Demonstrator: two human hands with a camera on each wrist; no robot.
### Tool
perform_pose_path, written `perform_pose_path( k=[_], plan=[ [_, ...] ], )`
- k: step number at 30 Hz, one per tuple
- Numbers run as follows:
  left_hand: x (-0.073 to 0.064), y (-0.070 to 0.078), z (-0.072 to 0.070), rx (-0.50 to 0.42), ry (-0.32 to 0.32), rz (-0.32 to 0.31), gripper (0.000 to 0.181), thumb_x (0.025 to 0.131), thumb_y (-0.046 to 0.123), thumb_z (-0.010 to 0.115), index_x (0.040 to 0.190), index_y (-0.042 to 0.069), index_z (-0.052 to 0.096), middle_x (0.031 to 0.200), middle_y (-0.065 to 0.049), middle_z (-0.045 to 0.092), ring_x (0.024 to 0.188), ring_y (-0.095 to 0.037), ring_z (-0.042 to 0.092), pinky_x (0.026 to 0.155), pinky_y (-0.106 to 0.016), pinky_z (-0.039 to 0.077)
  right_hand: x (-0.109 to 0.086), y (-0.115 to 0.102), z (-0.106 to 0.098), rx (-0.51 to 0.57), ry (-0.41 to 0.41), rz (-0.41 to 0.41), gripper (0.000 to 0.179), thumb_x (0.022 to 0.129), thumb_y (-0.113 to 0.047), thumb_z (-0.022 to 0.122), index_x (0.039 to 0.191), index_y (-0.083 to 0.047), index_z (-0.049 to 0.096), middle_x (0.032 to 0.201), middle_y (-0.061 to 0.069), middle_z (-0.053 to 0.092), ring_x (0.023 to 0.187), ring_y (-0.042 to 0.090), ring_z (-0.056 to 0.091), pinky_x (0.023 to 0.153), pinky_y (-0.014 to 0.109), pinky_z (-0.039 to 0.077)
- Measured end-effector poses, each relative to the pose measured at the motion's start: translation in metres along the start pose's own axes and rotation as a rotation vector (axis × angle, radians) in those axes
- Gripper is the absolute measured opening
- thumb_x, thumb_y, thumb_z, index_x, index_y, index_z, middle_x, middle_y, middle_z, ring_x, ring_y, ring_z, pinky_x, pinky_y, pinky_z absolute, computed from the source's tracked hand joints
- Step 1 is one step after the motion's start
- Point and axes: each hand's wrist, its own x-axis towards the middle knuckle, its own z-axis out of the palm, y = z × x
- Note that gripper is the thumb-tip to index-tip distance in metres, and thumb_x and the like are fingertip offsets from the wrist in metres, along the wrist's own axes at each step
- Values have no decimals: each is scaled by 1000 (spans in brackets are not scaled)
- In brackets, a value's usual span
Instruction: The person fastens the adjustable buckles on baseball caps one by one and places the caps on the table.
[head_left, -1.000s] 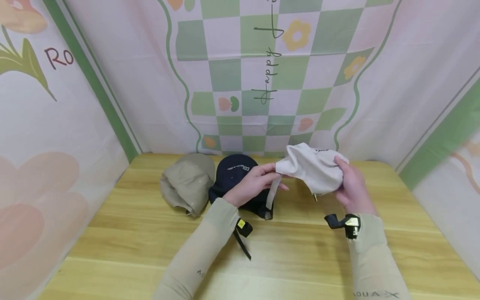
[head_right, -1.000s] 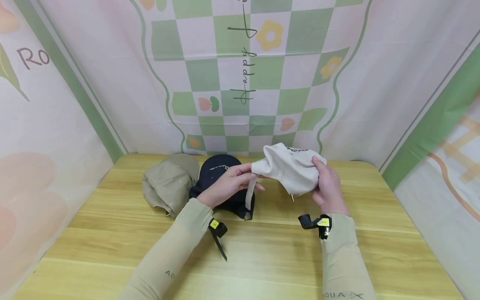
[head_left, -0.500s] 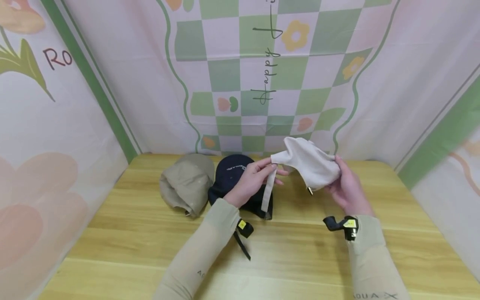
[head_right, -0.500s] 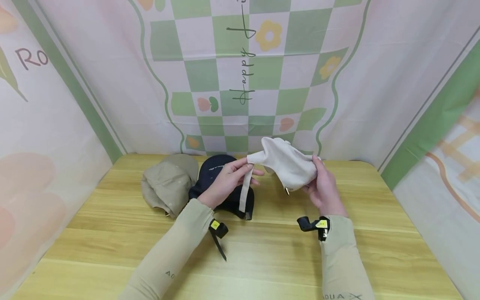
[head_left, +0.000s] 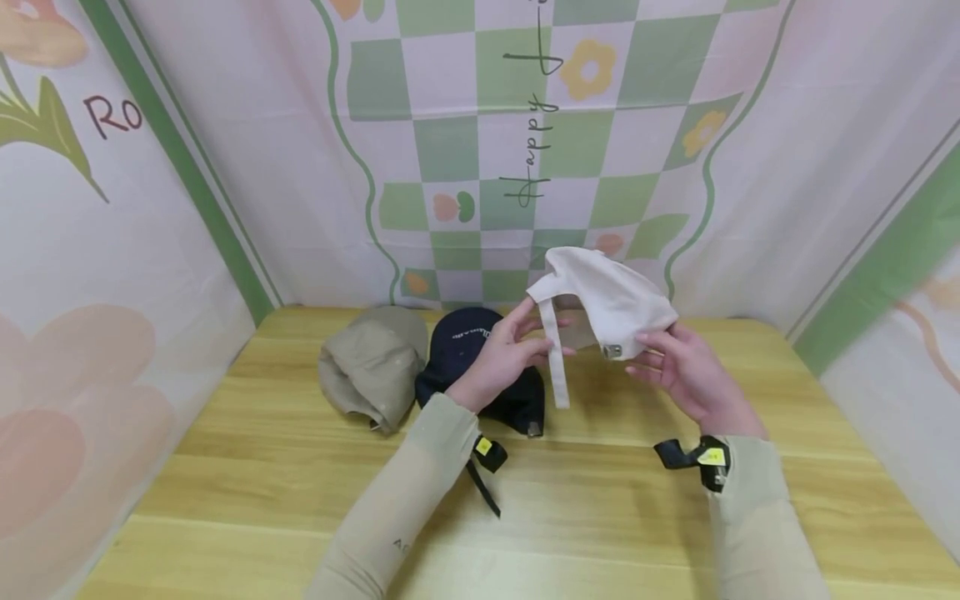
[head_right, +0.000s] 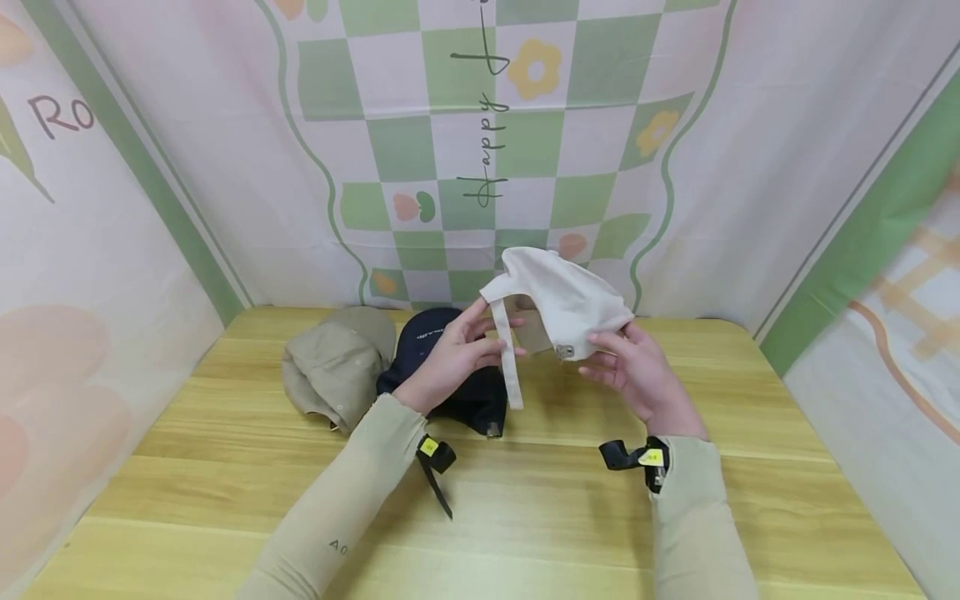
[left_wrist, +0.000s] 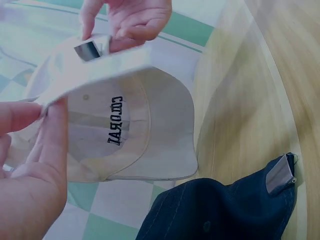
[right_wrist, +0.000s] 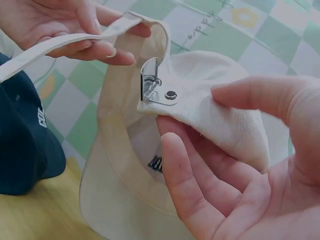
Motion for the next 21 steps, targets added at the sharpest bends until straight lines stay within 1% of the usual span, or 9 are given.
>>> perform_pose_path(
  k=[2,5,6,10,13,15,18,21],
  plan=[
    [-1,0,0,0,21,-2,76,100,-12,55,159,30,34,132,-18,62,106,-47,66,90,-48,56,-1,-1,4,-18,33,2,29,104,-2,56,130,-6,43,105,7,66,87,20,69,78,32,60],
    [-2,1,1,-18,35,-6,80,98,-12,59,160,31,32,126,-19,65,102,-44,69,90,-45,57,-2,-2,9,-50,87,4,34,103,-6,60,131,-8,41,105,6,66,87,19,70,78,31,60],
    [-2,2,1,-26,32,-6,82,97,-12,59,160,31,30,124,-21,66,101,-43,69,90,-45,57,-2,-3,11,-52,105,1,35,103,-7,61,131,-9,41,105,7,67,87,19,71,78,31,60],
    [-3,4,3,-56,1,-5,90,96,-15,59,162,33,23,123,-29,65,102,-50,66,87,-45,58,-4,-2,17,-38,185,-29,41,102,-11,65,134,-14,39,110,7,64,90,17,70,83,31,59],
    [-3,4,3,-50,-21,-4,96,93,-20,60,162,36,22,125,-31,63,102,-55,64,85,-44,59,-5,-1,23,-23,220,-64,47,100,-8,67,136,-16,38,115,8,60,92,17,69,84,31,58],
    [-3,4,4,-34,-29,-6,101,90,-22,60,162,37,21,126,-32,62,100,-52,66,84,-43,59,-5,0,26,-18,223,-78,50,99,-3,67,137,-17,37,117,10,58,94,17,69,85,31,58],
    [-3,3,5,-20,-36,-9,104,89,-25,60,163,35,17,127,-34,60,94,-46,70,86,-43,59,-5,2,29,-13,243,-89,53,98,2,66,136,-18,36,115,10,59,91,18,70,85,31,58],
    [-2,2,6,-5,-39,0,105,89,-25,60,163,34,15,128,-37,58,91,-40,72,85,-43,59,-3,2,31,0,319,-89,55,96,6,66,134,-15,30,106,8,65,82,18,72,79,29,59]
  ],
)
